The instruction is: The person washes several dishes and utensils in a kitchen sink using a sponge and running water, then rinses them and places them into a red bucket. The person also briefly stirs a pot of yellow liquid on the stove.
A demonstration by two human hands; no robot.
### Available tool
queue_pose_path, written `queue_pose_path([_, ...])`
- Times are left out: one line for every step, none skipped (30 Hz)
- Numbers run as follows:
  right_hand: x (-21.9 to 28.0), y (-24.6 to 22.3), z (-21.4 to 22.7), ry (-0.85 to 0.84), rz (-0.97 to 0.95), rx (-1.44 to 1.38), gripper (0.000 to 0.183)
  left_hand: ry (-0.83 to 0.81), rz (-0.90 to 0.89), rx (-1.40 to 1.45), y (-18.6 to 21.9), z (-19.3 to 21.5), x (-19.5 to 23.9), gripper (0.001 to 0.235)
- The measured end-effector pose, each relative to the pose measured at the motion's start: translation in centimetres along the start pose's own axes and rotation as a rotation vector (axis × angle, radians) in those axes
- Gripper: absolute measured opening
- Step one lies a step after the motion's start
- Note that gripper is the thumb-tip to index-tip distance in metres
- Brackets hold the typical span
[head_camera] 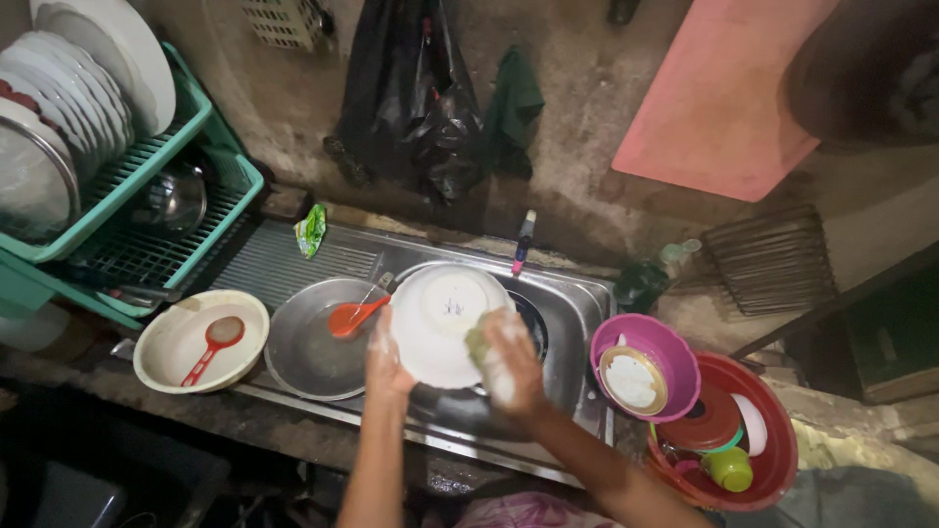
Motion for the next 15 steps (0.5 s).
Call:
queue_pose_path([0.1,1.4,0.2,0.085,-0.083,-0.171,0.043,-0.106,-0.007,-0.021,0.5,-0.4,0.1,0.053])
queue_pose_path([0.2,3.3,0.3,0.077,-0.285,-0.234,0.038,-0.129,0.008,-0.058,0.8,-0.3,0.3,0.052])
queue_pose_path([0.0,5.3,0.5,0.064,-0.487,-0.297,0.035,-0.152,0.022,-0.095,1.0,-0.1,0.5,0.052])
queue_pose_path([-0.3,7.1,0.6,0.049,-0.690,-0.358,0.033,-0.175,0.037,-0.133,1.0,0.2,0.6,0.051])
queue_pose_path([-1.5,8.1,0.4,-0.046,-0.685,-0.379,0.037,-0.192,0.029,-0.188,0.8,0.3,0.5,0.050])
queue_pose_path([-2.7,8.8,0.2,-0.140,-0.684,-0.399,0.040,-0.208,0.024,-0.243,0.3,0.5,0.6,0.048])
queue_pose_path([-3.7,8.9,0.1,-0.233,-0.681,-0.418,0.044,-0.225,0.020,-0.299,-0.2,0.6,0.6,0.047])
queue_pose_path([-4.6,8.4,0.1,-0.268,-0.633,-0.346,0.039,-0.220,0.001,-0.345,-0.7,0.6,0.6,0.046])
queue_pose_path([-5.3,7.4,0.0,-0.302,-0.584,-0.274,0.035,-0.215,-0.019,-0.392,-1.5,0.4,0.6,0.046])
queue_pose_path([-5.8,6.2,-0.2,-0.336,-0.535,-0.201,0.030,-0.211,-0.039,-0.437,-2.1,0.0,0.6,0.046])
queue_pose_path([-6.1,4.5,-0.4,-0.365,-0.422,-0.061,0.029,-0.224,-0.040,-0.394,-2.5,-0.4,0.7,0.045])
queue_pose_path([-5.9,2.6,-0.7,-0.395,-0.310,0.080,0.028,-0.234,-0.039,-0.349,-2.8,-0.8,1.0,0.044])
queue_pose_path([-5.4,1.0,-0.9,-0.409,-0.227,0.143,0.031,-0.244,-0.039,-0.303,-2.9,-1.1,1.3,0.044])
queue_pose_path([-4.7,-0.6,-1.2,-0.425,-0.143,0.205,0.034,-0.191,-0.024,-0.310,-2.8,-1.0,1.5,0.045])
queue_pose_path([-3.9,-1.7,-1.3,-0.441,-0.059,0.266,0.037,-0.138,-0.009,-0.318,-2.6,-1.1,1.6,0.047])
Point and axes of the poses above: each hand's wrist, its own x-axis away from the middle knuckle, its own z-axis out of the back of the hand, y = z × x, the point moved 4 cm from there along -x, towards the middle knuckle, and after that the axes turned 4 degrees about -z, right-handed, at the moved point
